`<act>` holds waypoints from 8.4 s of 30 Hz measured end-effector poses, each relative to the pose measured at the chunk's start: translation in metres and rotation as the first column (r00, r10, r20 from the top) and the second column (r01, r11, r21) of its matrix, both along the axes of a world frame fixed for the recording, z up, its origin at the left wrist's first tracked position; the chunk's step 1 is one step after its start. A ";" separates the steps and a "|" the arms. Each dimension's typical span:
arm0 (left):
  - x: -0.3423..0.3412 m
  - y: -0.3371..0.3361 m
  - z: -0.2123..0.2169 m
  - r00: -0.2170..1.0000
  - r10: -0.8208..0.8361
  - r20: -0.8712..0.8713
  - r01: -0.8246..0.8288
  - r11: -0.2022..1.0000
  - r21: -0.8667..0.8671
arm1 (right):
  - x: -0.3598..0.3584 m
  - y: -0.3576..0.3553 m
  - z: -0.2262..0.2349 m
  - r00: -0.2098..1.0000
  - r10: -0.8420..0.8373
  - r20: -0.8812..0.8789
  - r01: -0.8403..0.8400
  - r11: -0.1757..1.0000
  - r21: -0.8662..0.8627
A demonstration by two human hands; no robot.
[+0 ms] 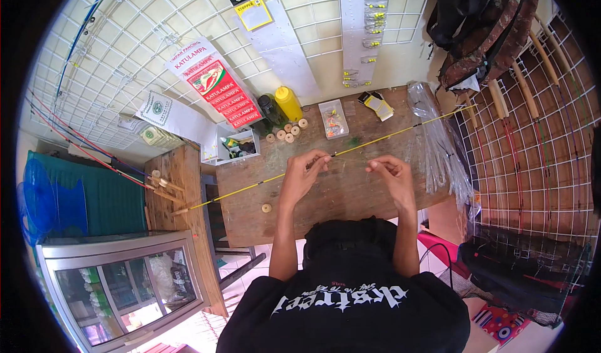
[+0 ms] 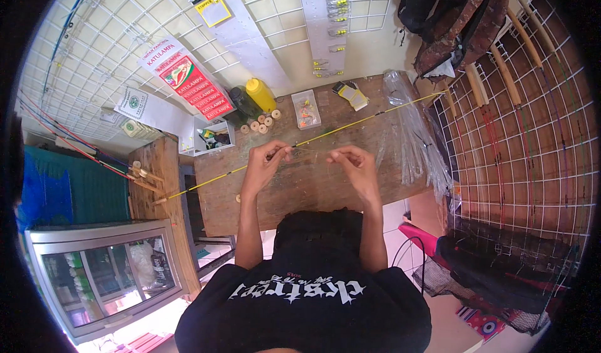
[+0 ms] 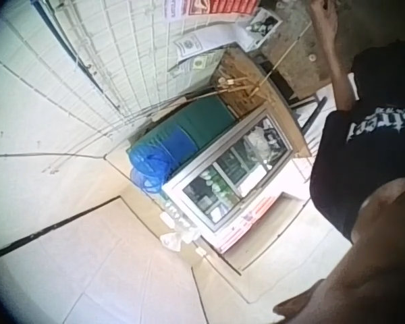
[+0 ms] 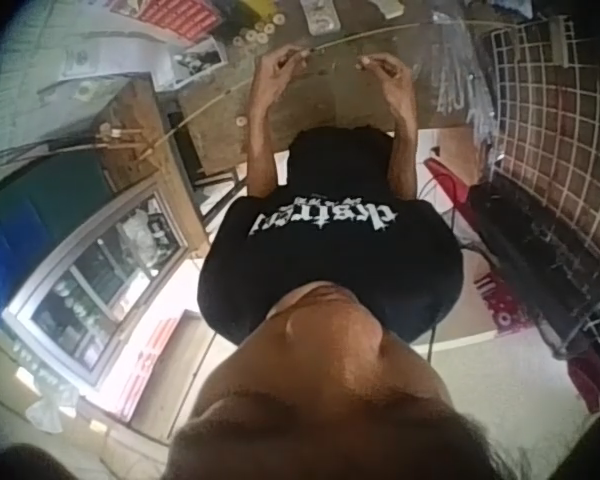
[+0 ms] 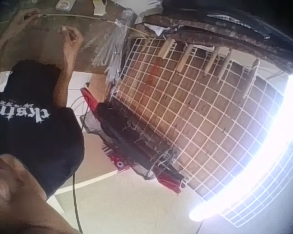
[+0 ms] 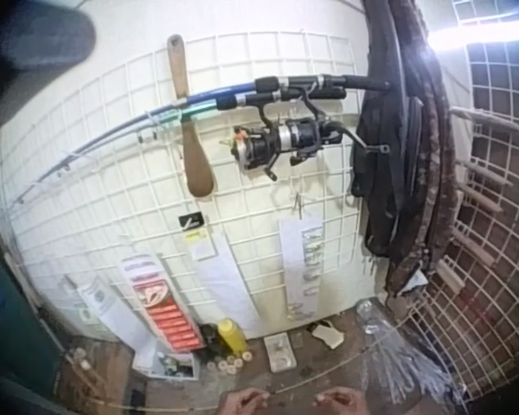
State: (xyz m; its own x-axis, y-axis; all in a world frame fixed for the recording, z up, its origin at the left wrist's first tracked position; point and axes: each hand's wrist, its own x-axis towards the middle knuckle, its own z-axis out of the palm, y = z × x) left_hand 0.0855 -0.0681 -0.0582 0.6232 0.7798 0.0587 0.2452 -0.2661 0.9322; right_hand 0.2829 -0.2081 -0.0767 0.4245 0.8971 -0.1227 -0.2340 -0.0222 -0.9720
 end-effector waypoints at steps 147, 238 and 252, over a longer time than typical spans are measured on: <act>0.130 -0.049 0.032 0.970 -0.138 0.199 0.051 0.920 0.388 | 0.028 -0.002 0.025 0.804 -0.496 -0.328 0.576 0.785 0.226; 0.252 -0.086 0.060 0.878 -0.352 0.324 0.102 0.800 0.592 | 0.127 -0.041 0.073 0.605 -0.792 0.078 0.728 0.590 0.349; 0.256 -0.088 0.064 0.901 -0.285 0.327 0.100 0.870 0.483 | 0.134 -0.052 0.067 0.702 -0.708 -0.072 0.690 0.651 0.318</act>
State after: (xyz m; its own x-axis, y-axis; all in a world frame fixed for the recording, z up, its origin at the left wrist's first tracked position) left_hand 0.3411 -0.1557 0.0055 0.6148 0.4772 0.6279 -0.1988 -0.6767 0.7089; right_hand 0.4171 -0.2596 -0.0099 0.9384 0.3166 0.1384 -0.0066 0.4169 -0.9089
